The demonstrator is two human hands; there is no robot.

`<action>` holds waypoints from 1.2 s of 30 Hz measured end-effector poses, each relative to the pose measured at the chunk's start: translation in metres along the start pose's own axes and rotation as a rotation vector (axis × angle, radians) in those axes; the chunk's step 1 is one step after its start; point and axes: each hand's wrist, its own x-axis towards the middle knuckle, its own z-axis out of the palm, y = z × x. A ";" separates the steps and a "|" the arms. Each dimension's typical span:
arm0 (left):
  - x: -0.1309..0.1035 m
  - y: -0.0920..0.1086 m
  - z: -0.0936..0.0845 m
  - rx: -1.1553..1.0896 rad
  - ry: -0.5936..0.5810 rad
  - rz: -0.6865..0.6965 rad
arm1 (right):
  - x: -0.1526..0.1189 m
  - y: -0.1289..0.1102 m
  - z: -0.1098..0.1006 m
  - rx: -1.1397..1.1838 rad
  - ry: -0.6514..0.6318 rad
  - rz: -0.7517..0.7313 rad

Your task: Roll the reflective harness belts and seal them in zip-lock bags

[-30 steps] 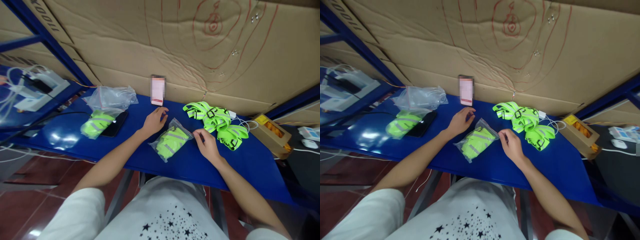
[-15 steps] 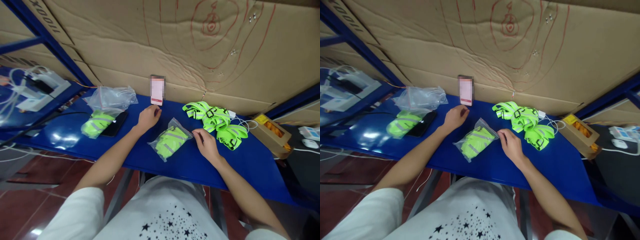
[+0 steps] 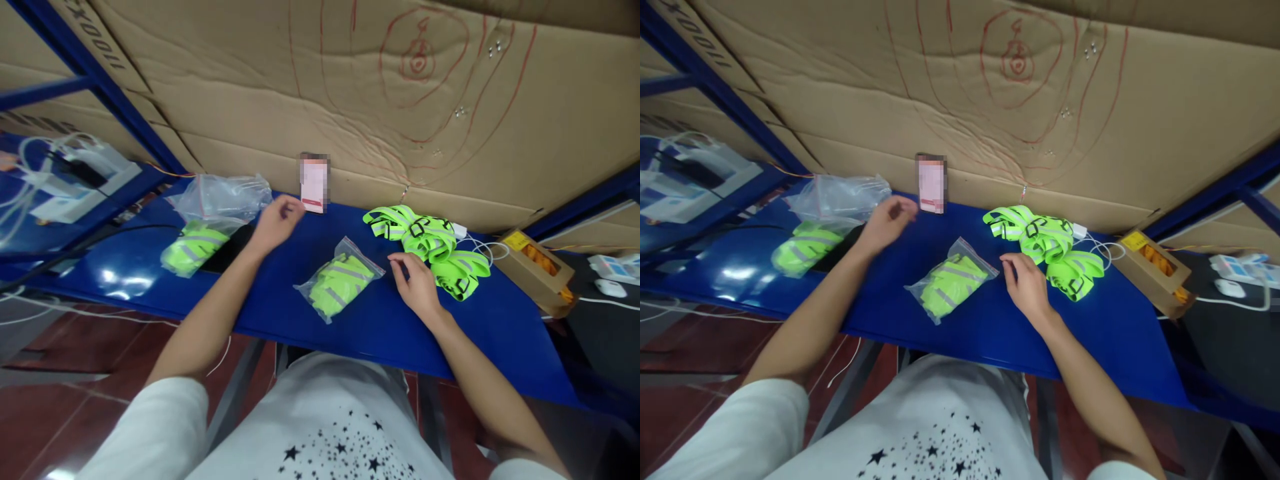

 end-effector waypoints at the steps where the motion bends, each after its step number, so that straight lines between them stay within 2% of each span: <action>1: -0.019 0.015 0.004 -0.051 -0.151 0.103 | 0.002 0.002 -0.001 -0.004 0.003 0.009; 3: -0.061 0.040 0.014 0.002 -0.409 0.279 | 0.004 0.007 -0.002 -0.002 0.011 0.027; 4: -0.080 0.049 0.018 0.104 -0.484 0.332 | 0.005 0.009 -0.002 0.004 0.016 0.036; 7: -0.121 0.058 0.028 0.318 -0.524 0.352 | 0.005 0.012 0.001 0.028 0.006 0.062; 10: -0.130 0.048 0.028 0.335 -0.443 0.294 | 0.003 0.011 0.008 0.047 -0.052 0.058; 13: -0.122 0.033 0.016 0.331 -0.267 0.280 | 0.000 0.009 0.014 0.067 -0.106 0.024; 18: -0.097 0.019 -0.017 0.406 -0.004 0.235 | -0.001 0.007 0.016 0.076 -0.150 0.010; 26: -0.050 -0.004 -0.067 0.667 0.180 0.014 | -0.005 0.002 0.016 0.034 -0.216 -0.036; 28: -0.037 -0.012 -0.075 0.751 0.160 -0.029 | -0.006 0.002 0.018 0.021 -0.226 -0.053; 29: -0.030 -0.017 -0.077 0.788 0.103 -0.050 | -0.007 0.002 0.018 0.017 -0.229 -0.058; 33: -0.008 -0.032 -0.078 0.840 -0.244 -0.164 | -0.007 0.002 0.020 0.004 -0.245 -0.076; 36: 0.000 -0.035 -0.072 0.845 -0.297 -0.219 | -0.007 0.002 0.020 -0.002 -0.263 -0.089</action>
